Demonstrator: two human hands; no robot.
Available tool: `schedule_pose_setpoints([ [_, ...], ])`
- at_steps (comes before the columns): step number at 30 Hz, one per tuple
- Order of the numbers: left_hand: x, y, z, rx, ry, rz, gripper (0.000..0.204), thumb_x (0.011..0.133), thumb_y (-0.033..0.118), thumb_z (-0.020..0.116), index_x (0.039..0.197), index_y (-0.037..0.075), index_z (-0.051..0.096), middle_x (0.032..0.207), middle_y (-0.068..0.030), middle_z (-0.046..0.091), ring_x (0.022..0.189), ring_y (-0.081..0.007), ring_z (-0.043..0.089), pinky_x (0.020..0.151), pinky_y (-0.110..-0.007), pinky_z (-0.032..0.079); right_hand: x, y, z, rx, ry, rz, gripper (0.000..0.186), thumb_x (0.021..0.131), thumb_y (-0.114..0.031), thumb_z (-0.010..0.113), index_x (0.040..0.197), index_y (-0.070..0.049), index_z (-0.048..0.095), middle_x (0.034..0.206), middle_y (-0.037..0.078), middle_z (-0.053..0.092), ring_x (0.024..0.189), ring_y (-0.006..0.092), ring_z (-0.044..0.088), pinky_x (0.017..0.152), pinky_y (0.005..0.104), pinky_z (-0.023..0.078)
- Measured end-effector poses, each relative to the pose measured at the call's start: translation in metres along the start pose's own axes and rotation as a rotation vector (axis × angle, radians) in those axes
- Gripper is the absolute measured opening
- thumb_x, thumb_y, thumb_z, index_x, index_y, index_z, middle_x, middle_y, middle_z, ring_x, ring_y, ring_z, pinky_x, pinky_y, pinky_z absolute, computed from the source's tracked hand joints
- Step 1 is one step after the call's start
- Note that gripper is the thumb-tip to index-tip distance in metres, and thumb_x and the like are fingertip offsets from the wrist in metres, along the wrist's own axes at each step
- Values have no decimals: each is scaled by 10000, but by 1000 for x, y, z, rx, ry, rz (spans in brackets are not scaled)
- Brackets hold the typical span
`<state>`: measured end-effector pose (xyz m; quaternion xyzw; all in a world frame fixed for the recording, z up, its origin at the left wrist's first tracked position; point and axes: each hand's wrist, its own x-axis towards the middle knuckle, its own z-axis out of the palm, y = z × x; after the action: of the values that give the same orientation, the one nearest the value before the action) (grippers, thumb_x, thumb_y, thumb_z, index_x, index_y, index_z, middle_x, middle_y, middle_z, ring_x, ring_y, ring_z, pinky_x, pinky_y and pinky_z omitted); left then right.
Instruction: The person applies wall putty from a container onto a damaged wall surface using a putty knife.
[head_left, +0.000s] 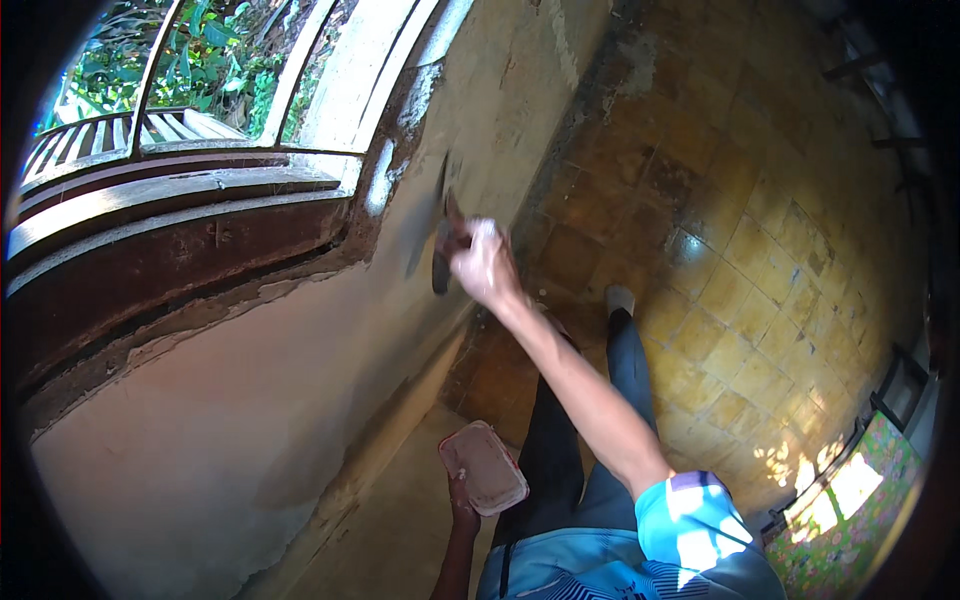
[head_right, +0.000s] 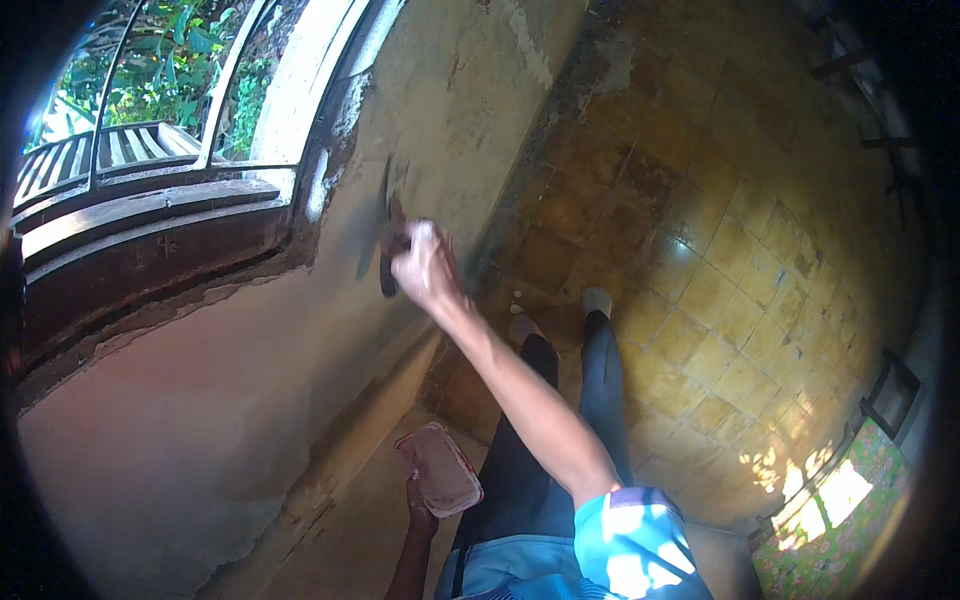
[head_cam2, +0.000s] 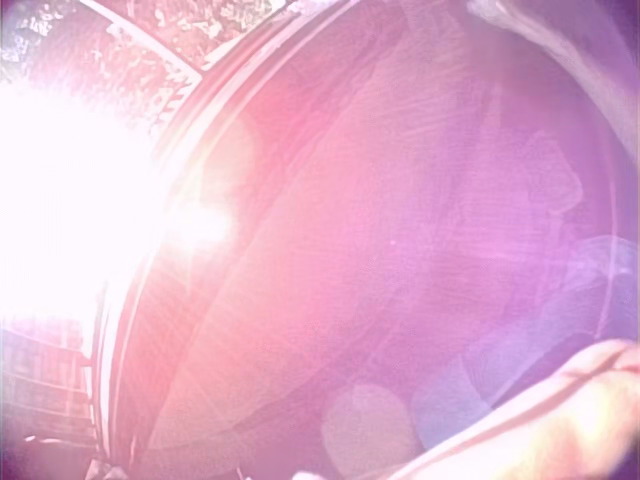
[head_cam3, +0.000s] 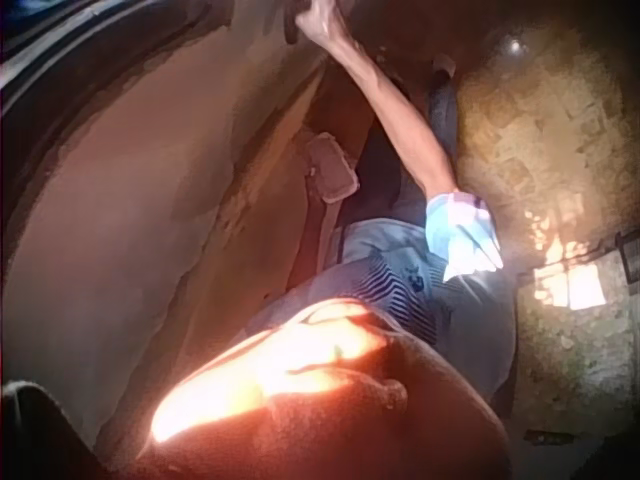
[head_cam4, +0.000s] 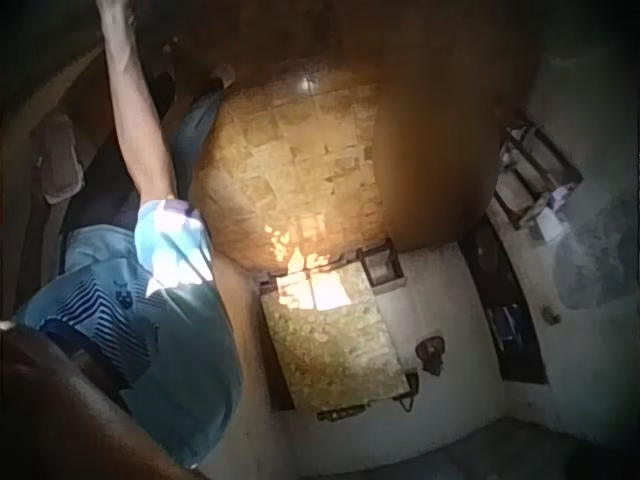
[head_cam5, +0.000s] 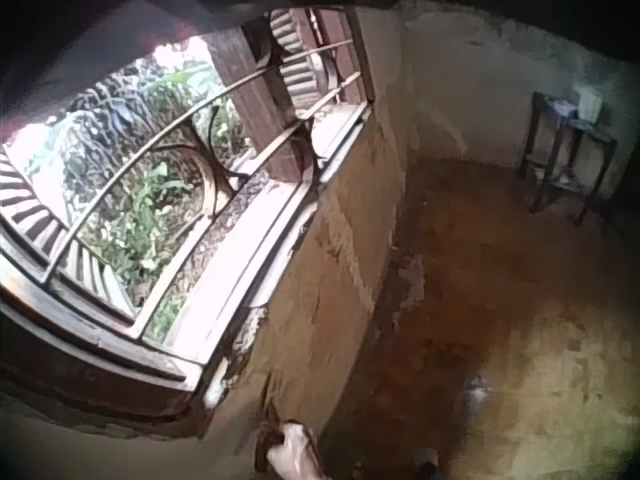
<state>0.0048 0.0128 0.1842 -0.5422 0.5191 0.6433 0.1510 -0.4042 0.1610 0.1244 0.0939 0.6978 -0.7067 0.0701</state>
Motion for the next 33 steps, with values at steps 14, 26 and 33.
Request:
schedule_pose_setpoints([
  [14, 47, 17, 56, 22, -60, 50, 667, 967, 299, 510, 1535, 69, 247, 1444, -129, 423, 1310, -257, 452, 1097, -380, 375, -18, 28, -15, -252, -79, -100, 221, 804, -123, 645, 957, 31, 687, 921, 258, 686, 820, 415, 658, 723, 438, 497],
  [26, 144, 109, 222, 282, 147, 489, 578, 970, 448, 596, 1245, -30, 423, 1189, -145, 504, 1090, -222, 510, 969, -354, 415, -190, -19, -146, -663, -405, 280, 126, 883, -32, 563, 990, -22, 629, 905, 199, 523, 775, 434, 603, 667, 492, 485],
  [33, 156, 135, 235, 248, 152, 568, 617, 974, 449, 573, 1301, -38, 378, 1245, -174, 467, 1152, -252, 476, 1028, -393, 380, -154, -32, -190, -12, -501, 448, 380, 958, -184, 579, 1273, 28, 602, 815, 96, 677, 675, 144, 647, 589, 298, 540],
])
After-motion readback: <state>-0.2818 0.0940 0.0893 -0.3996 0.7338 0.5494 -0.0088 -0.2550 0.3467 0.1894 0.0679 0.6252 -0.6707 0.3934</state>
